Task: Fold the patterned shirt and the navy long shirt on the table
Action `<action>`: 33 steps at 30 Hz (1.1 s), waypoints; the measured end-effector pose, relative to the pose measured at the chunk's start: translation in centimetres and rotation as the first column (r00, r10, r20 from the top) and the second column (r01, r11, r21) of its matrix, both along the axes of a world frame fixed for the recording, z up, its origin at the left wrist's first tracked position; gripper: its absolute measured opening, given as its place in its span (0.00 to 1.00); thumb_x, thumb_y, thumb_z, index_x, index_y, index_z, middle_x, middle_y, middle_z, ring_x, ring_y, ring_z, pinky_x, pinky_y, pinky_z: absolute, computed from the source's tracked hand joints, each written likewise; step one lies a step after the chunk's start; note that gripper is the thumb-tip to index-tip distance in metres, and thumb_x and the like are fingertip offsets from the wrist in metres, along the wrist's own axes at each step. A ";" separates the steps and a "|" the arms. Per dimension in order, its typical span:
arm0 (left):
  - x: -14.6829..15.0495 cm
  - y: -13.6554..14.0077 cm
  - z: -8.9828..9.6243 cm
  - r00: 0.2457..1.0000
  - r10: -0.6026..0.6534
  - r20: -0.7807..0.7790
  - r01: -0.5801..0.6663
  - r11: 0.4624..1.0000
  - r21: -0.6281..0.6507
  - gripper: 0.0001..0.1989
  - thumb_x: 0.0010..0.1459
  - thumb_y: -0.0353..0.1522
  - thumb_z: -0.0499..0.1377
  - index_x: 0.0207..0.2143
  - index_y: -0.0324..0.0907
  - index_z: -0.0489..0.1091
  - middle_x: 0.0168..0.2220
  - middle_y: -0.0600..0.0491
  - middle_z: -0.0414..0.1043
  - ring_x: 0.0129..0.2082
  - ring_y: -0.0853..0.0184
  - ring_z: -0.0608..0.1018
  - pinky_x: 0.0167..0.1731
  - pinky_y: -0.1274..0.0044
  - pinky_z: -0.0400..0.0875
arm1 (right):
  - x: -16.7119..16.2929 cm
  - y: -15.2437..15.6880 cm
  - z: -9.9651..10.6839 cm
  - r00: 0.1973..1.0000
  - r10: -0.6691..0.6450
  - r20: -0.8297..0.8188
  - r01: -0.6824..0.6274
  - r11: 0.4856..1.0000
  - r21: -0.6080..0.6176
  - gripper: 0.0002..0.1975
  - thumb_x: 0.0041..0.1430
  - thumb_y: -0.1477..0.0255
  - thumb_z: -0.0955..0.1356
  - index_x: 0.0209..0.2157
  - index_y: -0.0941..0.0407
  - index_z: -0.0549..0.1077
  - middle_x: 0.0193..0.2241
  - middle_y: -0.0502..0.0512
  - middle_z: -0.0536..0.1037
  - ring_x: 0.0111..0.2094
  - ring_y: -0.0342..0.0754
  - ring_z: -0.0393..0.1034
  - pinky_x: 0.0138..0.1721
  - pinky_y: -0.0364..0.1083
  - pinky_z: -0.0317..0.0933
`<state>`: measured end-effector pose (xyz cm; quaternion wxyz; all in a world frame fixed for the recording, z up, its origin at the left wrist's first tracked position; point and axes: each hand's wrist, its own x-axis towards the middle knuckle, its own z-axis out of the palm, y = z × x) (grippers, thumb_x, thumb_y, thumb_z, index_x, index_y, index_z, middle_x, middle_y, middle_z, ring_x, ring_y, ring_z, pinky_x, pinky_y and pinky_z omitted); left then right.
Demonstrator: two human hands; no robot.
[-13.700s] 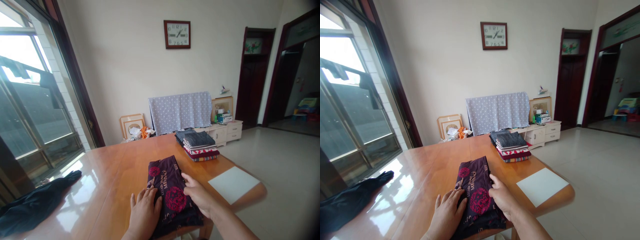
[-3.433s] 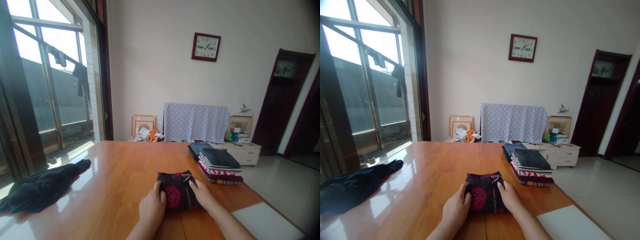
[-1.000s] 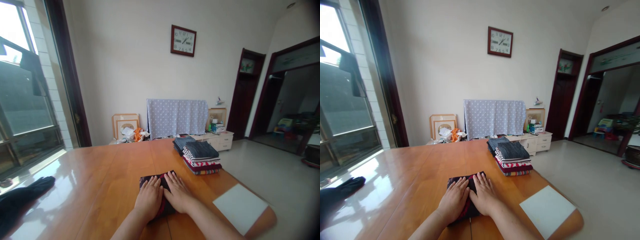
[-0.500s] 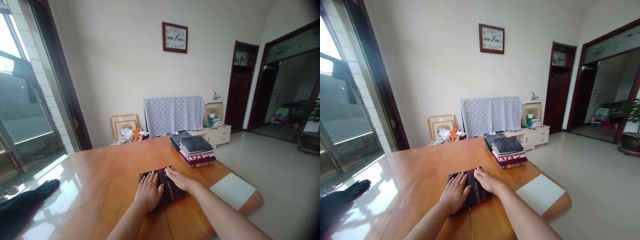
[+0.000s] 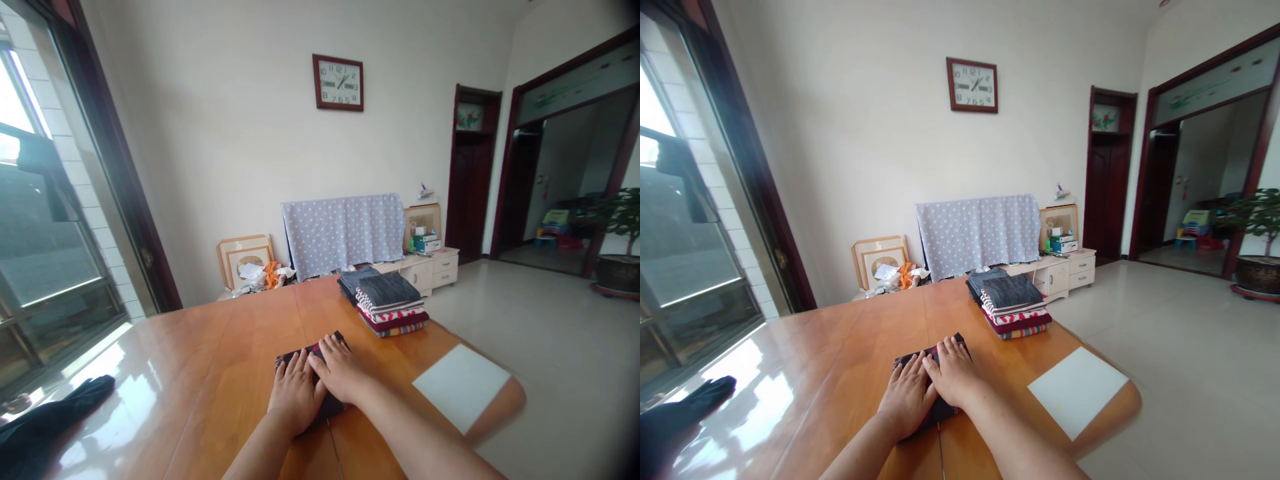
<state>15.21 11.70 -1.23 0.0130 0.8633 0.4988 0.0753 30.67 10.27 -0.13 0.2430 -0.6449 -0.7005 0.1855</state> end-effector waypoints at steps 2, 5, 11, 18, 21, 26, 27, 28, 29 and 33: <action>0.0 -0.1 0.1 1.000 -0.007 -0.011 0.006 1.000 -0.010 0.37 0.66 0.52 0.41 0.69 0.42 0.58 0.72 0.44 0.49 0.72 0.50 0.50 0.68 0.53 0.46 | 0.0 0.2 -0.6 1.000 0.009 0.012 -0.008 0.995 -0.095 0.46 0.66 0.43 0.48 0.71 0.63 0.48 0.72 0.63 0.43 0.73 0.57 0.33 0.71 0.56 0.30; 0.0 -0.2 0.0 1.000 0.023 0.003 -0.023 1.000 -0.010 0.35 0.66 0.51 0.41 0.68 0.44 0.58 0.72 0.45 0.48 0.72 0.49 0.49 0.67 0.51 0.45 | 0.3 0.3 -1.2 1.000 0.013 0.009 -0.012 0.993 -0.121 0.48 0.64 0.41 0.46 0.72 0.62 0.44 0.73 0.61 0.39 0.73 0.56 0.29 0.71 0.56 0.28; -0.2 0.1 -0.5 0.986 0.155 0.062 -0.153 0.988 -0.034 0.36 0.65 0.52 0.41 0.70 0.45 0.55 0.73 0.47 0.45 0.72 0.50 0.49 0.66 0.49 0.46 | 0.4 0.5 -1.7 0.998 0.000 0.066 0.009 0.990 -0.139 0.45 0.66 0.44 0.45 0.72 0.61 0.43 0.73 0.60 0.36 0.73 0.55 0.27 0.71 0.55 0.26; -0.6 0.7 -0.8 0.978 0.170 0.123 -0.157 0.981 -0.115 0.34 0.65 0.47 0.43 0.70 0.45 0.53 0.73 0.51 0.45 0.72 0.55 0.49 0.67 0.54 0.48 | 0.2 0.9 -2.4 0.990 -0.012 0.140 0.029 0.992 -0.119 0.39 0.69 0.51 0.46 0.72 0.60 0.45 0.73 0.59 0.38 0.73 0.54 0.29 0.71 0.54 0.28; -0.8 0.6 -0.7 0.973 0.177 0.149 -0.157 0.978 -0.135 0.34 0.65 0.46 0.43 0.70 0.46 0.53 0.73 0.53 0.45 0.73 0.56 0.48 0.68 0.55 0.47 | 0.1 0.9 -2.3 0.988 -0.011 0.154 0.030 0.992 -0.122 0.38 0.69 0.52 0.47 0.72 0.59 0.44 0.73 0.57 0.37 0.73 0.54 0.29 0.71 0.55 0.28; -1.3 -0.3 -0.7 0.967 0.203 0.155 -0.183 0.974 -0.131 0.34 0.65 0.48 0.44 0.70 0.47 0.53 0.73 0.53 0.42 0.73 0.55 0.44 0.68 0.52 0.41 | -0.1 0.7 -2.1 0.987 -0.013 0.159 0.033 0.991 -0.126 0.37 0.69 0.53 0.49 0.72 0.59 0.44 0.73 0.56 0.37 0.73 0.55 0.28 0.71 0.56 0.29; -1.5 -0.5 -0.8 0.966 0.208 0.154 -0.190 0.974 -0.126 0.34 0.65 0.48 0.44 0.70 0.47 0.53 0.74 0.53 0.41 0.73 0.54 0.44 0.68 0.51 0.40 | -0.1 0.7 -2.1 0.987 -0.015 0.161 0.035 0.992 -0.121 0.37 0.69 0.53 0.49 0.72 0.59 0.44 0.73 0.56 0.37 0.73 0.55 0.28 0.71 0.56 0.29; -1.7 -0.7 -1.0 0.965 0.211 0.155 -0.194 0.974 -0.120 0.35 0.65 0.50 0.43 0.70 0.48 0.52 0.74 0.53 0.41 0.73 0.54 0.43 0.68 0.51 0.39 | -0.2 0.7 -2.1 0.986 -0.018 0.164 0.037 0.993 -0.116 0.37 0.69 0.53 0.49 0.72 0.59 0.44 0.73 0.56 0.37 0.73 0.54 0.28 0.71 0.56 0.29; -2.0 -1.0 -1.1 0.965 0.214 0.155 -0.198 0.974 -0.113 0.36 0.64 0.51 0.43 0.71 0.48 0.52 0.74 0.52 0.40 0.73 0.54 0.42 0.68 0.50 0.39 | -0.2 0.7 -2.2 0.986 -0.020 0.168 0.039 0.993 -0.110 0.37 0.69 0.53 0.49 0.72 0.58 0.44 0.73 0.56 0.37 0.73 0.54 0.28 0.71 0.56 0.29; -2.9 -2.1 -1.4 0.958 0.250 0.141 -0.238 0.967 -0.093 0.40 0.63 0.56 0.41 0.71 0.46 0.50 0.74 0.49 0.37 0.73 0.54 0.41 0.67 0.49 0.39 | -0.3 0.8 -2.4 0.985 -0.024 0.174 0.042 0.994 -0.098 0.37 0.69 0.53 0.50 0.72 0.57 0.44 0.73 0.55 0.38 0.73 0.54 0.29 0.71 0.56 0.29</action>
